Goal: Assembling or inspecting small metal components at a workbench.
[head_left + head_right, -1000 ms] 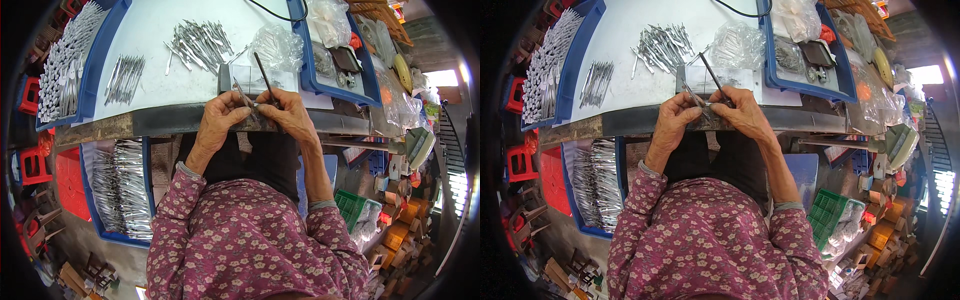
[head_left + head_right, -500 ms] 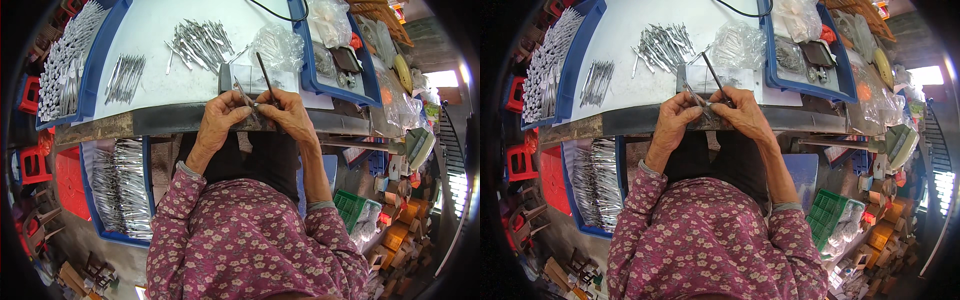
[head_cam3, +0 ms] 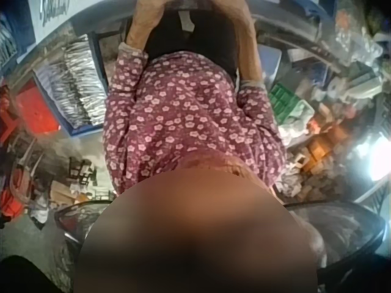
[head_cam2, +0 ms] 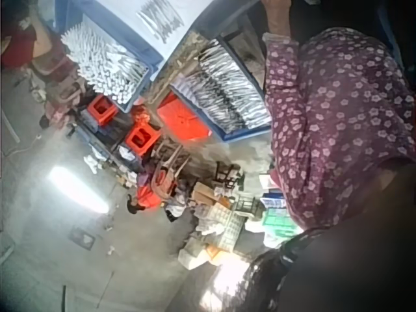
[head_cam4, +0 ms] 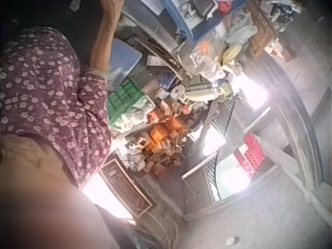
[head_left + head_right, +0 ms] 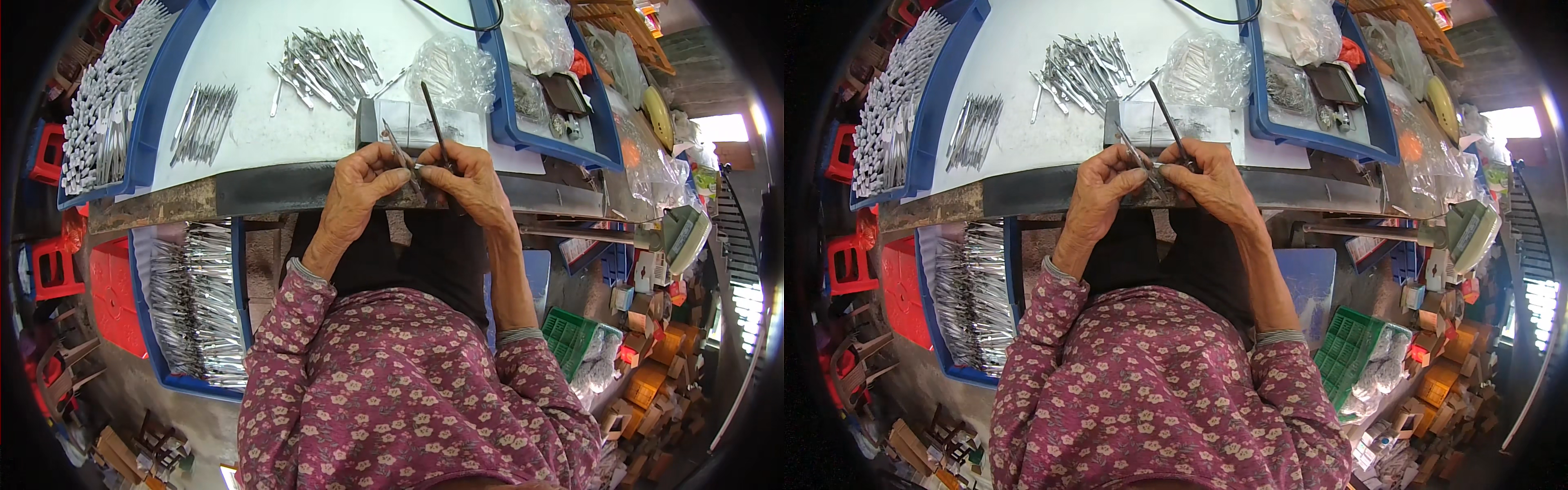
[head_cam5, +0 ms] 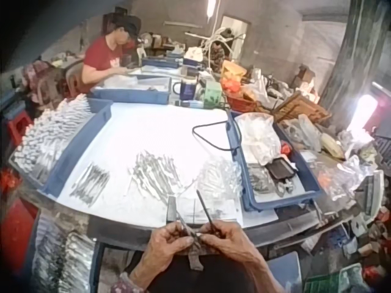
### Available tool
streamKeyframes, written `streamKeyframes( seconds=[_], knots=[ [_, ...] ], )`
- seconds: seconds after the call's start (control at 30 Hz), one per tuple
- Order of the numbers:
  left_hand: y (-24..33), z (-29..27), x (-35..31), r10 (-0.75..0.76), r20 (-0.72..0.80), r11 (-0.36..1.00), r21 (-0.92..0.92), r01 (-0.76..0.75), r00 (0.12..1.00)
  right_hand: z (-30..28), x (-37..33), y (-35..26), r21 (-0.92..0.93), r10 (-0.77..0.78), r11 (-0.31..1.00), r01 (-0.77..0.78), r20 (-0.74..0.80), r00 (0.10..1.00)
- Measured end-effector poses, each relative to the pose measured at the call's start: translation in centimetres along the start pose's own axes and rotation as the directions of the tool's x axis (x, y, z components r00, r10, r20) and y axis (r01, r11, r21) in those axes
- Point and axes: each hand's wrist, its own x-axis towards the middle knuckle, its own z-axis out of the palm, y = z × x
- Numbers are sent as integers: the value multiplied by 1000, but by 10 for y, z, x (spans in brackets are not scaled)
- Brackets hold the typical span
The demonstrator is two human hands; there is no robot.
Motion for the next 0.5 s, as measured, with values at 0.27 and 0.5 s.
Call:
streamKeyframes(
  seconds=[0.27,0.5],
  knots=[
    [-3,-2,-1,16,4,999,38,-16,1000,5,-2,3,65,27,998,-26,-6,1000],
    [-3,-2,-1,13,4,998,60,-13,1000,7,-5,5,149,36,988,-33,-13,999]
  ],
)
